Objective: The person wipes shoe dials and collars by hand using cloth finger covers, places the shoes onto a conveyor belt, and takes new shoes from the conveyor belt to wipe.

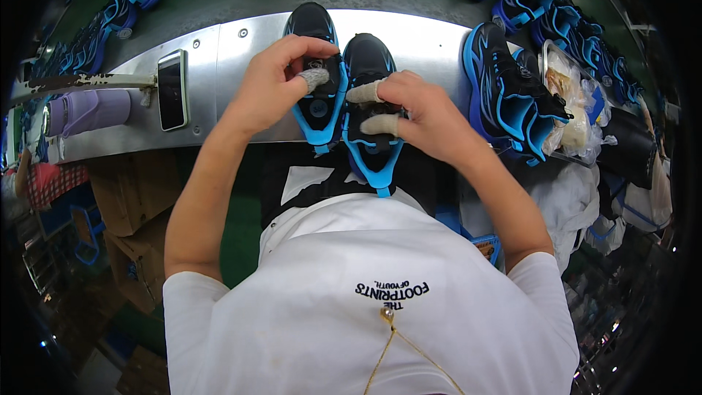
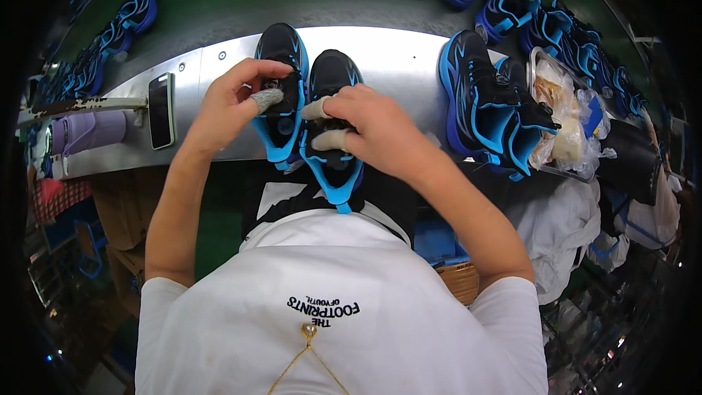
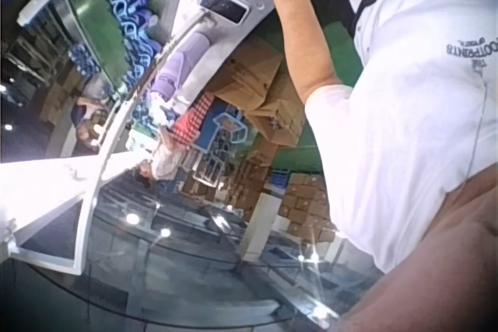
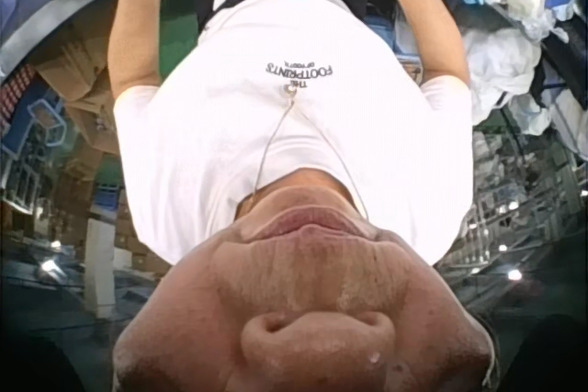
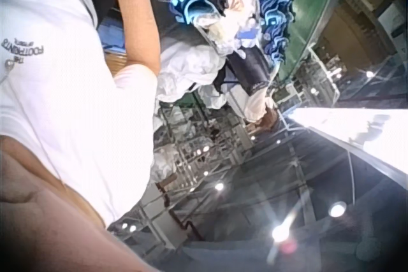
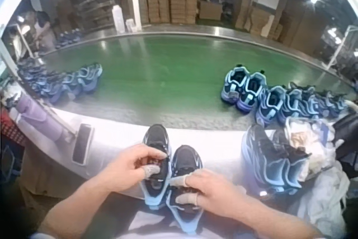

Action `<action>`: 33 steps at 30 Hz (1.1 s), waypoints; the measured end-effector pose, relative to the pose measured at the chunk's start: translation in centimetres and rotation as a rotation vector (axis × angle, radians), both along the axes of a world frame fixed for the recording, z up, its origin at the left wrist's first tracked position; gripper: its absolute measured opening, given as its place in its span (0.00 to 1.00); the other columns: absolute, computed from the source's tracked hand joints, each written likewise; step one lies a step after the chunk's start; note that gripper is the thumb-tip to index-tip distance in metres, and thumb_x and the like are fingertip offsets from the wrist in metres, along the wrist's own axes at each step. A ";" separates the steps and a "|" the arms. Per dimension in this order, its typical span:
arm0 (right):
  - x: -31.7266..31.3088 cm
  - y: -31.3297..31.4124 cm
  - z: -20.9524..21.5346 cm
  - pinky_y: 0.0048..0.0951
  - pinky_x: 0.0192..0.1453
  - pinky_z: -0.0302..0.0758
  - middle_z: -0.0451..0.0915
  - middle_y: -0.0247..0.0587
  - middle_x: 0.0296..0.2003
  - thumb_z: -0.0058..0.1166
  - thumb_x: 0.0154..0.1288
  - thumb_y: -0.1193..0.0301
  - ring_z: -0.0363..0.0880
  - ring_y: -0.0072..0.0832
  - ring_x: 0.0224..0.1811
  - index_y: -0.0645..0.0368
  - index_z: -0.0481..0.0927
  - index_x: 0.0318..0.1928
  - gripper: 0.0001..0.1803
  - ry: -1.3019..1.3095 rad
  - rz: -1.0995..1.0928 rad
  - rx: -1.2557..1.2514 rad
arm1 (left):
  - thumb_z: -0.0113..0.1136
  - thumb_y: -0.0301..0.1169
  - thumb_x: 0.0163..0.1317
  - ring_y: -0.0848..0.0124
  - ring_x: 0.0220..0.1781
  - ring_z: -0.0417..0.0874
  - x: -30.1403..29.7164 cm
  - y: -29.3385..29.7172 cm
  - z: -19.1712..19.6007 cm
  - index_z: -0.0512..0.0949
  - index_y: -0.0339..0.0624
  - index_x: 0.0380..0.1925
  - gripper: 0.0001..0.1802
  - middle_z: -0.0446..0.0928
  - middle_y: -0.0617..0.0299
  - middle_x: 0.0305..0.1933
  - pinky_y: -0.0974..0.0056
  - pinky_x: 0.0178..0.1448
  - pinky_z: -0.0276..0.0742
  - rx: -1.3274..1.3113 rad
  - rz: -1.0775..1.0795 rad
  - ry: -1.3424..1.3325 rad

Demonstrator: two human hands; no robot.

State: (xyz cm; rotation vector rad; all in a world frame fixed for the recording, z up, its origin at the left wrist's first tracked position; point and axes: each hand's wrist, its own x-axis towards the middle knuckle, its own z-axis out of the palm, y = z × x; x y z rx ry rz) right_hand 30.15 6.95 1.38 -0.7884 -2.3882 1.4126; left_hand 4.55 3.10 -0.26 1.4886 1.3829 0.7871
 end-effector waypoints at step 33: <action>0.8 0.5 0.3 0.19 0.40 0.67 0.81 0.29 0.46 0.61 0.56 0.77 0.67 0.16 0.35 0.50 0.78 0.61 0.29 0.085 -0.072 -0.380 | 0.48 0.31 0.73 0.64 0.51 0.83 10.3 -7.3 1.9 0.70 0.31 0.57 0.18 0.73 0.50 0.60 0.68 0.44 0.77 -0.819 0.256 -0.923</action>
